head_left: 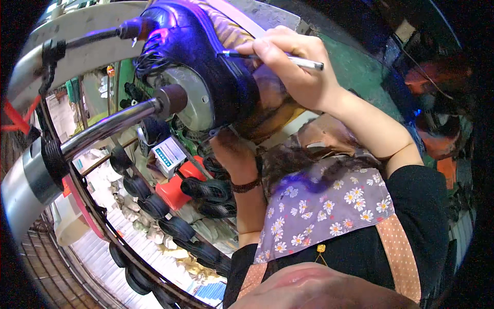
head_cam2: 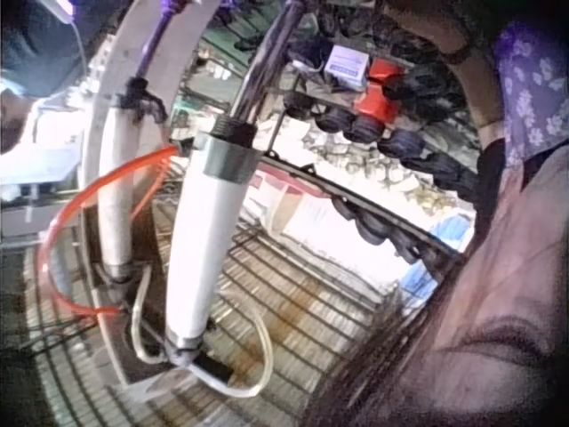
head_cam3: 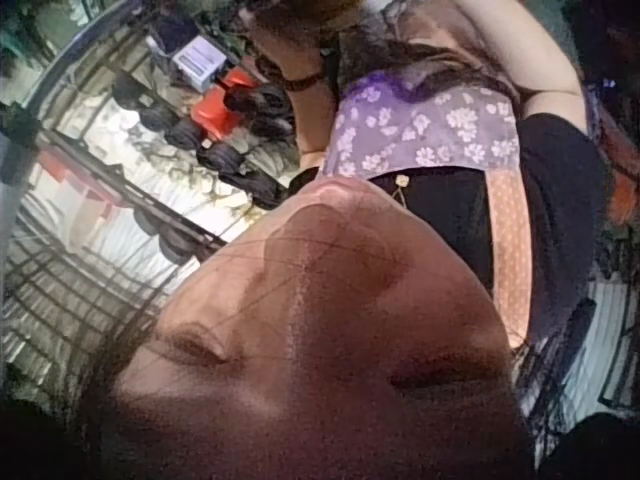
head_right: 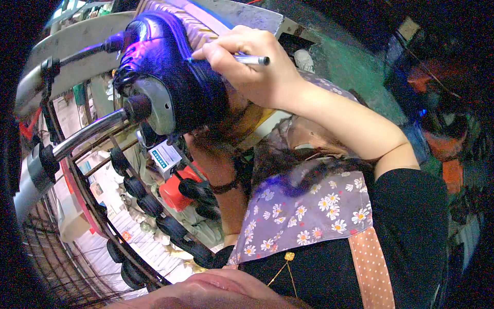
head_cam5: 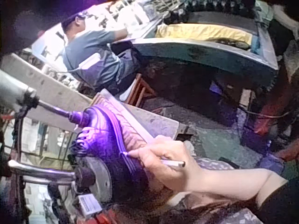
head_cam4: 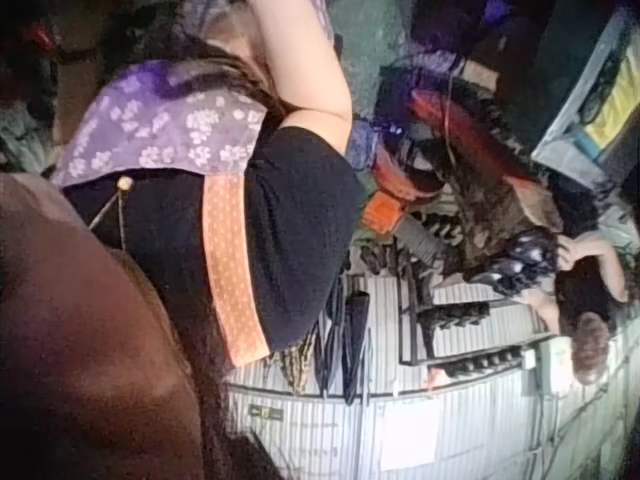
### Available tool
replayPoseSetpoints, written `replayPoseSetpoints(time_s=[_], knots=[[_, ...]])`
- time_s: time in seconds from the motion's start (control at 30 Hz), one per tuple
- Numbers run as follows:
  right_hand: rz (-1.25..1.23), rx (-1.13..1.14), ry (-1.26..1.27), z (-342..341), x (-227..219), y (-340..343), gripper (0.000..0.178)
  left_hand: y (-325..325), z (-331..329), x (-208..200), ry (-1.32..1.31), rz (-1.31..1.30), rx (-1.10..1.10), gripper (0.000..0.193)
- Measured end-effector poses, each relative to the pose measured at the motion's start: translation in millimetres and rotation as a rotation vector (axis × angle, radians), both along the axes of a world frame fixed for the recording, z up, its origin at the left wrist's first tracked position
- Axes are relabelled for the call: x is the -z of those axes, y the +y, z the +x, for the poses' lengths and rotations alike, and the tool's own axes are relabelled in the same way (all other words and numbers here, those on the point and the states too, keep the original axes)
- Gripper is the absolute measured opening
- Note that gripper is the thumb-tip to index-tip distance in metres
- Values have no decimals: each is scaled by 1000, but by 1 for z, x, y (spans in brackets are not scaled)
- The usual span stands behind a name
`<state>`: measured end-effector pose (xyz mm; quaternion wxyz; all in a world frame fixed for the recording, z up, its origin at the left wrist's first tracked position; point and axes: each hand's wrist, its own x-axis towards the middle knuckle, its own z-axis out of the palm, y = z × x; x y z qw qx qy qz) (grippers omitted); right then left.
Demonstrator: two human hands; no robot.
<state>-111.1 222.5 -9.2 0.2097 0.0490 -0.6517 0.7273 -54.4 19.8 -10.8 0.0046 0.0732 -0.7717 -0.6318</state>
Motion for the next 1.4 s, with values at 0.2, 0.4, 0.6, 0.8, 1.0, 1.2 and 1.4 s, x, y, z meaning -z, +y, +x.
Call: replayPoseSetpoints(time_s=[0.2,0.4,0.6,0.8,1.0,1.2,1.4], knots=[[162,-66,53,13,-15,46,32,80,4,-9,-254,971,-88,65],[135,112,79,8,-17,51,25,115,-10,-9,-414,1239,-124,71],[174,504,297,-40,12,7,20,108,3,-28,-177,1091,142,78],[132,546,321,-50,14,-34,16,55,25,-53,475,218,57,68],[85,281,307,-36,28,-44,19,-30,17,-53,378,-426,-435,57],[156,-120,159,-8,6,3,21,-17,26,-17,-174,544,-139,64],[262,-272,217,6,-22,74,19,65,45,-11,-357,760,-40,67]])
